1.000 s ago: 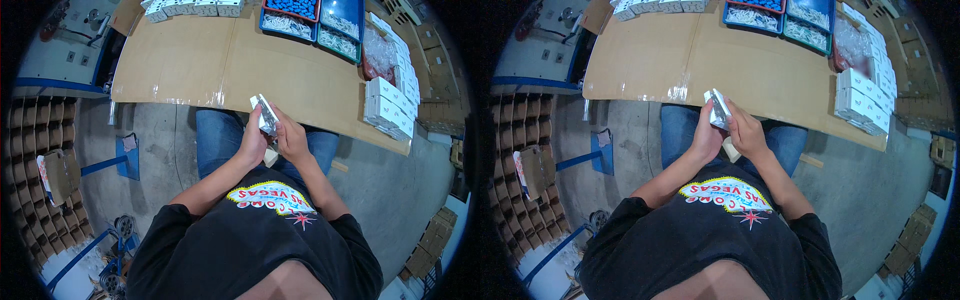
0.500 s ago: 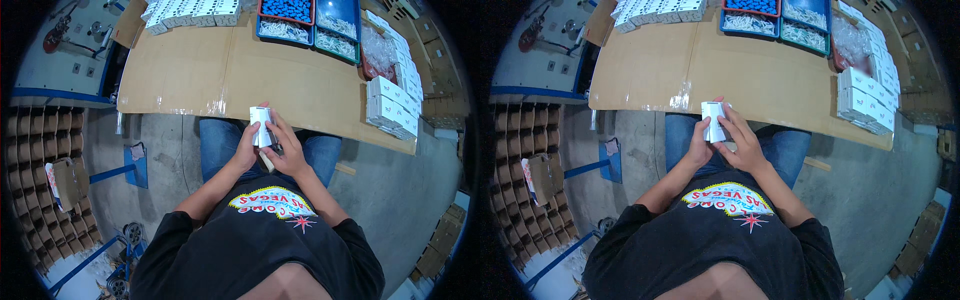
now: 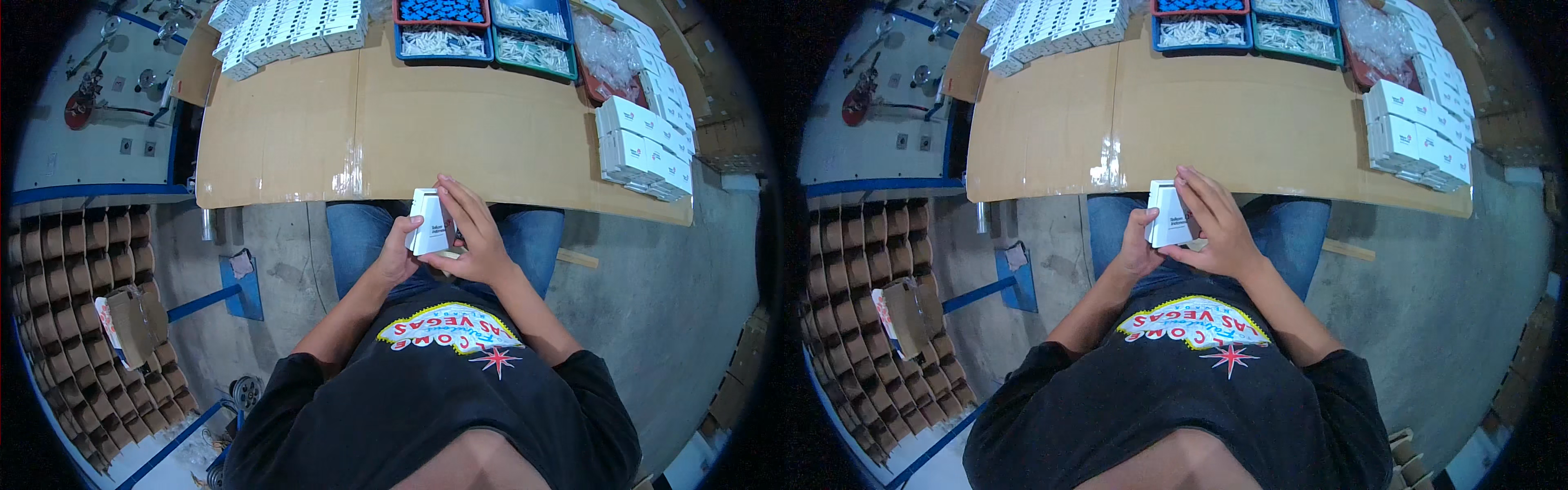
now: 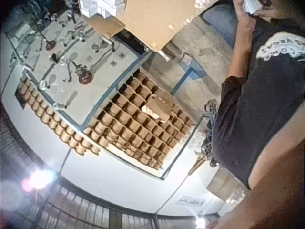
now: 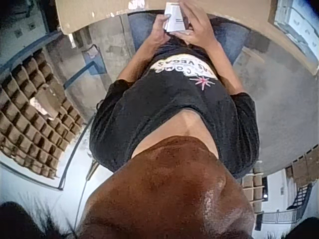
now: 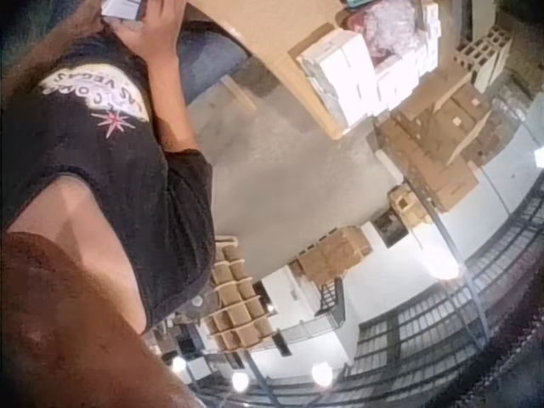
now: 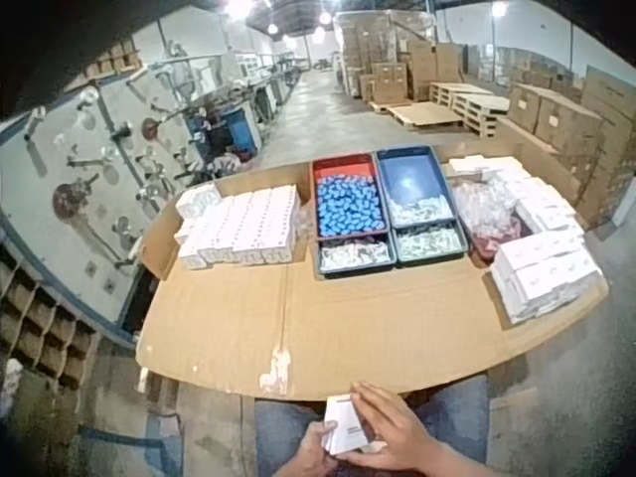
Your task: Assemble component kits by placing plastic parts and fasteners into small bags and then into white boxes.
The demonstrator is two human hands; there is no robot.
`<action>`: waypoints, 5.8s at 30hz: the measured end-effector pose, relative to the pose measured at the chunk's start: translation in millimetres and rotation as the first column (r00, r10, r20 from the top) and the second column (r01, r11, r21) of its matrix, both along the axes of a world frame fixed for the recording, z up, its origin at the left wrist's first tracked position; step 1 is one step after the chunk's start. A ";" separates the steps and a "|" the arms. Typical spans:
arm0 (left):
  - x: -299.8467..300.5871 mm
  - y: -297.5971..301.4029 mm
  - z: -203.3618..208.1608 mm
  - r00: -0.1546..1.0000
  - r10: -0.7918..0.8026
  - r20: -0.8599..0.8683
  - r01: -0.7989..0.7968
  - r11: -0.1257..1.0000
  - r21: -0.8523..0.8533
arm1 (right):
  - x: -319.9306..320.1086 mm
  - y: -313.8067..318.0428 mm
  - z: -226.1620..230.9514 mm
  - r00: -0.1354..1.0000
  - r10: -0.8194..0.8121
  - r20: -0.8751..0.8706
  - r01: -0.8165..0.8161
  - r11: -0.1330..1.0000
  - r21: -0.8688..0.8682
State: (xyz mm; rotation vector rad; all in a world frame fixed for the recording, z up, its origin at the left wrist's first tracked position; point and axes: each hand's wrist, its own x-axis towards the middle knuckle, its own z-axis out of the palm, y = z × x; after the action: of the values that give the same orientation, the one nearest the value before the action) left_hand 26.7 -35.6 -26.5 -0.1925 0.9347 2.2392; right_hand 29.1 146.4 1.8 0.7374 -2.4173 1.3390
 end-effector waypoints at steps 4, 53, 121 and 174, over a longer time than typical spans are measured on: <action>-4.2 -0.2 -2.9 0.998 -0.058 0.008 0.059 0.990 -0.125 | -3.5 4.1 -6.7 0.999 0.004 -0.046 -0.006 0.999 -0.048; -121.0 -3.6 -112.7 0.346 -0.618 -0.706 -0.632 0.403 -0.662 | -98.4 30.9 -111.6 0.810 -0.575 0.112 0.524 0.796 0.302; -149.4 44.2 -97.5 0.309 -0.710 -0.633 -0.680 0.300 -0.669 | -88.1 130.1 -144.9 0.678 -0.735 0.017 0.682 0.638 0.358; -163.2 45.4 -94.3 0.418 -0.722 -0.551 -0.587 0.248 -0.771 | -492.4 542.2 -54.8 0.543 -0.825 -0.153 0.174 -0.068 0.982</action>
State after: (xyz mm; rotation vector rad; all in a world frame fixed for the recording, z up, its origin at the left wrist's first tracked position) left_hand -136.5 9.7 -120.8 0.7149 2.8847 0.9362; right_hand -463.3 688.6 -53.1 -0.7051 -3.2025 -0.7069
